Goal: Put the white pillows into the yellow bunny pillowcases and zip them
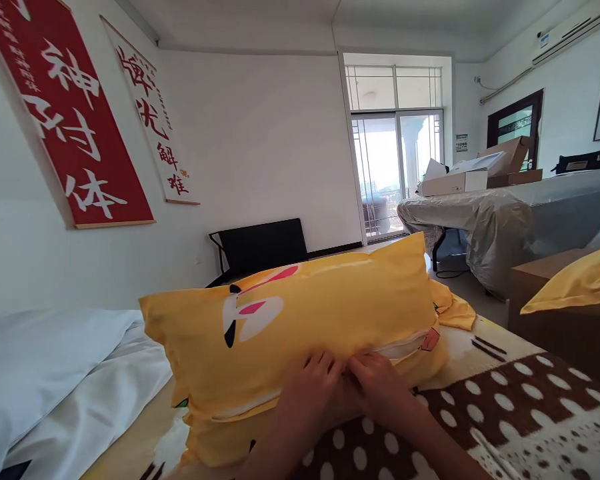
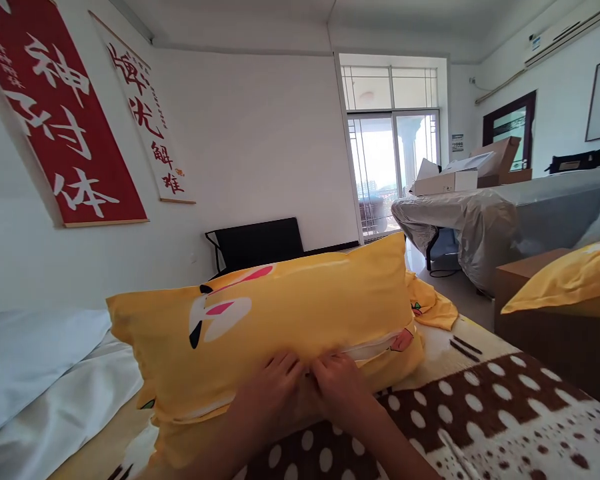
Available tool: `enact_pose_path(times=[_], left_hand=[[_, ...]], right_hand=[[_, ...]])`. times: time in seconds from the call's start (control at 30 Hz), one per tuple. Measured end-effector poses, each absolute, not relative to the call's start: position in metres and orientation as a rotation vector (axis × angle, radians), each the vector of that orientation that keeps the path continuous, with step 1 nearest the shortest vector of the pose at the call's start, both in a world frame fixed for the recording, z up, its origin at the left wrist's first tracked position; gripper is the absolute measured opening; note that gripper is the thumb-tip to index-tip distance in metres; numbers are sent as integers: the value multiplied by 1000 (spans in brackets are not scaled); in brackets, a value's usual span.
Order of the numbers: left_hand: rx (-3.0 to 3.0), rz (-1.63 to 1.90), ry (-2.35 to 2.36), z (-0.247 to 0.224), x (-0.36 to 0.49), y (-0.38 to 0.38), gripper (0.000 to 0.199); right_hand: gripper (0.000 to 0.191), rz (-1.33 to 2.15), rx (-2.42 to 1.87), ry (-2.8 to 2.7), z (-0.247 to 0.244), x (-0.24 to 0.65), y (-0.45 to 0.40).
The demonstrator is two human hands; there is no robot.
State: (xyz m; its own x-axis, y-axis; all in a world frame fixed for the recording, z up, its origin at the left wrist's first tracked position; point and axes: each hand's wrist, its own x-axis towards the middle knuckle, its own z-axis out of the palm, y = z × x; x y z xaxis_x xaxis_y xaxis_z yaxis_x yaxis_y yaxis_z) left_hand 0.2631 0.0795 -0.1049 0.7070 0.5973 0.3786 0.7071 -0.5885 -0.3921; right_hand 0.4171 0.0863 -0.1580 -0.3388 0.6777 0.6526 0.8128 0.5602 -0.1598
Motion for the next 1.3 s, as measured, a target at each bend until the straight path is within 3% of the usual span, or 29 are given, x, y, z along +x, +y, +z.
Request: enact_pose_path(times=[0.13,0.47,1.3], left_hand=[[-2385,-337,-1078,-104,294,87,19],[-2199,-890,-898,-159,292,108,10],[-2228,-859,-980,-160,291,114,8]], right_hand=[[11,-241,-1229,-2096,-157,424,90],[8,-163,-1466,-2146,-136,442,79],[14,-171,-1885,-1806,-136,482,92]])
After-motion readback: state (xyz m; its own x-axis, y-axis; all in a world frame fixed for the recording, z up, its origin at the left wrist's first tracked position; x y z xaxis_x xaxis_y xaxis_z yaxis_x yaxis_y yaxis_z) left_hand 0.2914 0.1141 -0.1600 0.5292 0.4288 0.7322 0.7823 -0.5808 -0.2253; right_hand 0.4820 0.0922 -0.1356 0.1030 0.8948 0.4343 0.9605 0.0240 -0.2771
